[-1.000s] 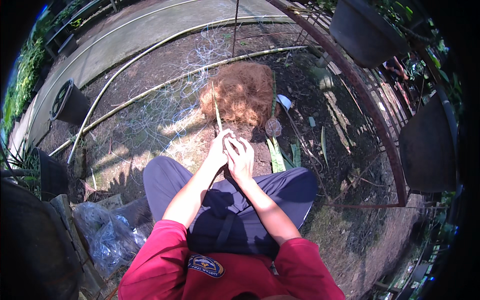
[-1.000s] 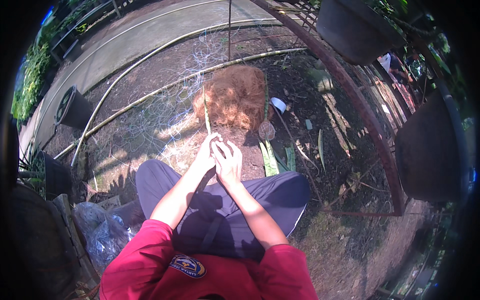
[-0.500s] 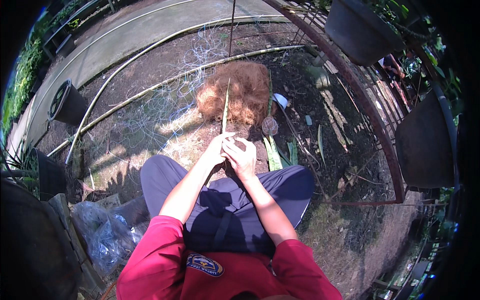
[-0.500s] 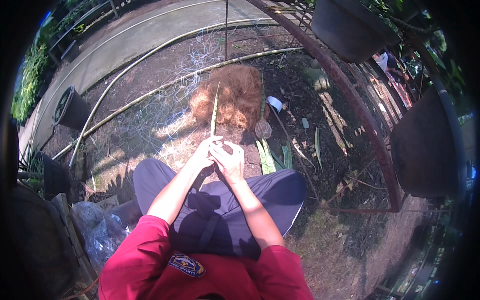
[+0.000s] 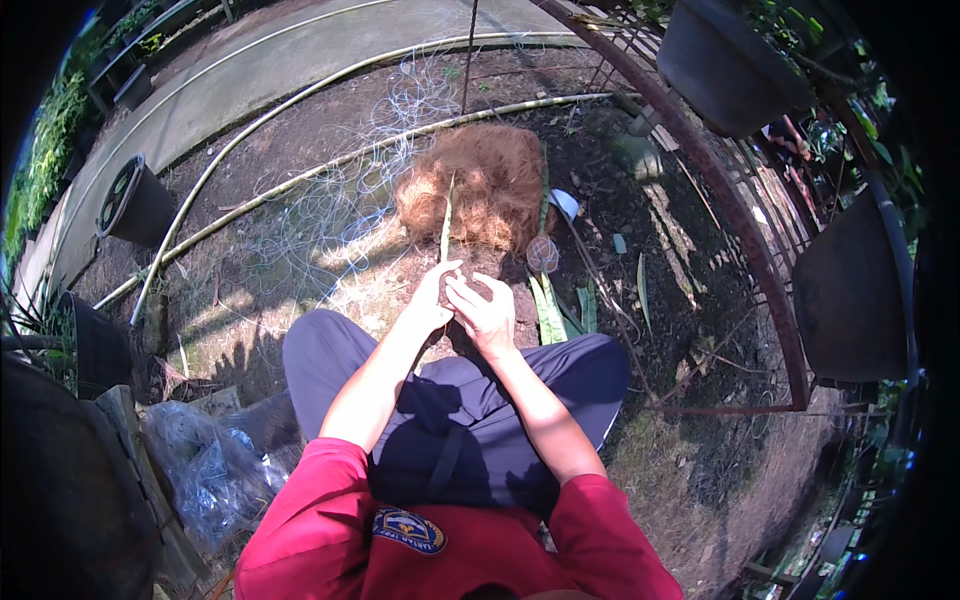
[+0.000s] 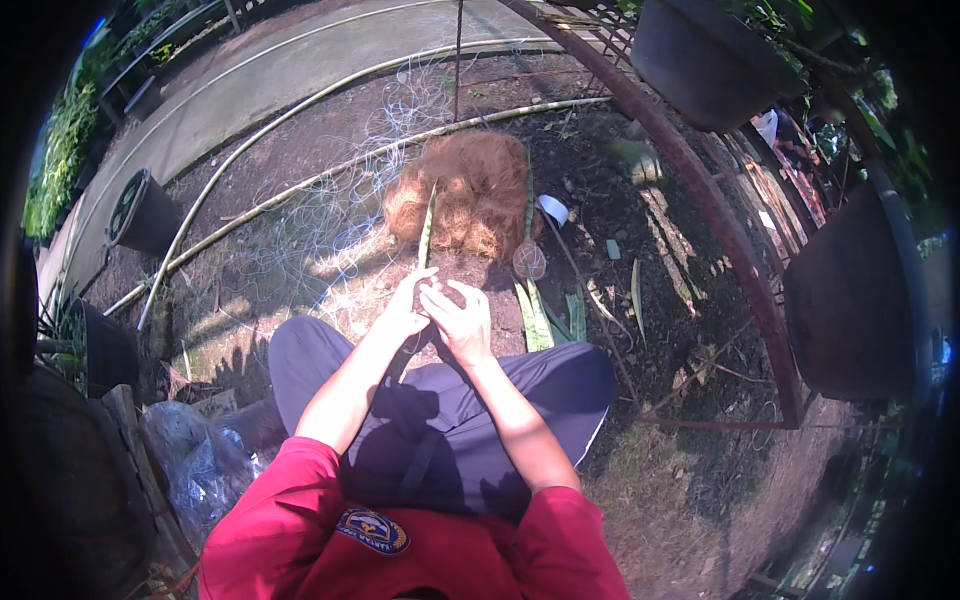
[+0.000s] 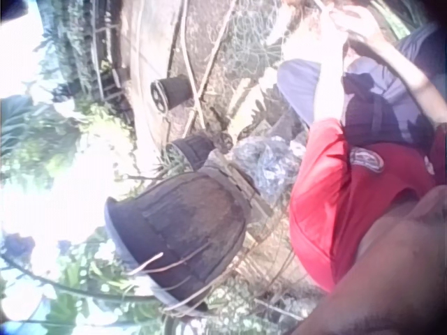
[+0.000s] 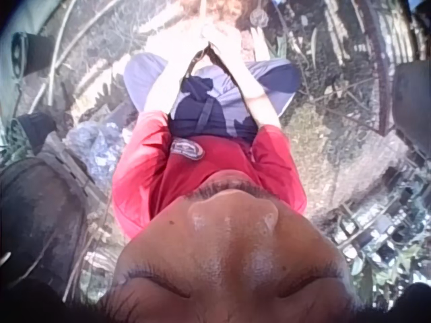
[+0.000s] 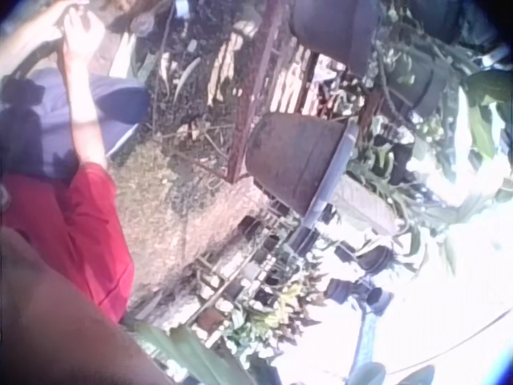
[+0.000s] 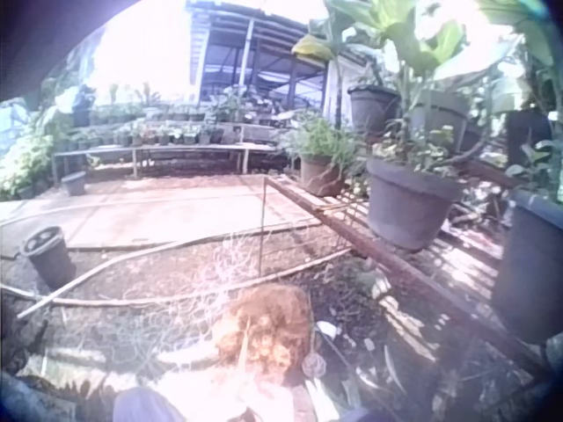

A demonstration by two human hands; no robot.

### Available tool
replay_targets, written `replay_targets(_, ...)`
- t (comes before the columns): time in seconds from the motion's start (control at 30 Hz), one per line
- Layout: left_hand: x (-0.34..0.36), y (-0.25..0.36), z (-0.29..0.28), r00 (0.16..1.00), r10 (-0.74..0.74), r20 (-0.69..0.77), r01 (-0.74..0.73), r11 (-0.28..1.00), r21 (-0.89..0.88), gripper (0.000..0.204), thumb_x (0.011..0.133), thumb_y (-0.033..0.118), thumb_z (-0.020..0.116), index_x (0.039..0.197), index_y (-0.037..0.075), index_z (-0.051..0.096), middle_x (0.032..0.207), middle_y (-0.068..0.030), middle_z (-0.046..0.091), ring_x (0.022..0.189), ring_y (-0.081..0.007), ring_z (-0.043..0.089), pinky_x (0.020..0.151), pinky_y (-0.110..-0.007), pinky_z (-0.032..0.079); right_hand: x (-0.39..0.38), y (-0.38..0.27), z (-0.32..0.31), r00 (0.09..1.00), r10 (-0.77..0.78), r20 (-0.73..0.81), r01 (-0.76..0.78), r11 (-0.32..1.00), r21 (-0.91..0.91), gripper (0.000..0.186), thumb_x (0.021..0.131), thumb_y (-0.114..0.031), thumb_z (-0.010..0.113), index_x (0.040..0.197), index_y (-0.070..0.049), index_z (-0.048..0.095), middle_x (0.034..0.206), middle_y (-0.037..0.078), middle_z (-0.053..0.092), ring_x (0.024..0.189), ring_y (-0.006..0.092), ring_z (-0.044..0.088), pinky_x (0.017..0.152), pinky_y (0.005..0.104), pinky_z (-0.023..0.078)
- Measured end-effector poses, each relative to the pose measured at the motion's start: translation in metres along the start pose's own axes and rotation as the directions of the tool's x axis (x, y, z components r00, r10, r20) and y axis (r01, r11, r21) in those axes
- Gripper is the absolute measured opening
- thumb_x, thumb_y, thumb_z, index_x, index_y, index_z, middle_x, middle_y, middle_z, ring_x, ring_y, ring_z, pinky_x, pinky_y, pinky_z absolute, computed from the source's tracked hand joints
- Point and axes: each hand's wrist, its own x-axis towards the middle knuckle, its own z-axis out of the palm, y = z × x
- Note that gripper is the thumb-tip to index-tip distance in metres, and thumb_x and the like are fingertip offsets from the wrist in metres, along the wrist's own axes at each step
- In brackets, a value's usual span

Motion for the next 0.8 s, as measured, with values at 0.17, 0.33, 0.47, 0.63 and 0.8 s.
replay_targets(0.17,0.012,-0.005,-0.038,0.987,-0.008,0.159,-0.025,0.978,0.206,0.067,0.073,0.027,0.08,0.127,0.002,0.052,0.108,-0.0061,0.057,0.093,-0.0139,0.059,0.062,-0.021,0.05,-0.001,0.004,0.004,1.0,-0.027,0.016,0.027,0.999,0.02,0.036,0.07,-0.015,0.076,0.106,-0.015,0.071,0.109,-0.002,0.069,0.107,0.0269,0.057,0.092,0.0402,0.044)
replay_targets(0.33,0.012,0.004,-0.001,0.977,-0.163,-0.139,0.183,0.972,0.145,0.016,0.083,0.02,0.07,0.081,0.015,0.055,0.064,0.004,0.054,0.053,-0.0075,0.053,0.049,-0.022,0.045,-0.01,-0.004,0.006,0.995,0.07,-0.067,-0.07,0.998,-0.001,0.032,0.067,-0.015,0.079,0.099,-0.016,0.073,0.1,-0.002,0.071,0.098,0.0268,0.059,0.089,0.0381,0.045)
replay_targets(0.47,0.027,0.004,-0.018,0.986,-0.073,-0.148,0.084,0.994,0.072,0.017,0.084,0.021,0.071,0.079,0.015,0.056,0.064,0.0032,0.055,0.049,-0.0085,0.052,0.045,-0.021,0.043,0.003,-0.007,0.004,0.999,0.045,-0.023,-0.044,0.999,0.022,0.036,0.068,-0.014,0.079,0.103,-0.014,0.073,0.105,-0.001,0.071,0.101,0.0278,0.06,0.089,0.0381,0.045)
replay_targets(0.63,0.016,0.015,0.006,0.982,0.142,-0.127,-0.106,0.96,0.257,0.021,0.093,0.028,0.063,0.087,0.008,0.063,0.069,-0.0004,0.06,0.056,-0.0113,0.058,0.05,-0.025,0.049,-0.005,0.029,0.009,0.885,0.439,-0.158,-0.381,0.876,0.296,0.022,0.087,-0.008,0.067,0.109,-0.006,0.07,0.111,0.011,0.067,0.1,0.0232,0.062,0.087,0.0337,0.05)
replay_targets(0.8,0.018,-0.008,0.007,0.974,0.225,0.013,-0.208,0.877,0.434,0.02,0.095,0.023,0.06,0.098,0.003,0.064,0.076,-0.0033,0.062,0.06,-0.0125,0.059,0.052,-0.025,0.049,-0.053,0.096,0.042,0.549,0.826,0.13,-0.81,0.487,0.326,0.025,0.088,-0.008,0.063,0.113,-0.005,0.067,0.104,0.012,0.068,0.09,0.0221,0.066,0.082,0.0341,0.052)
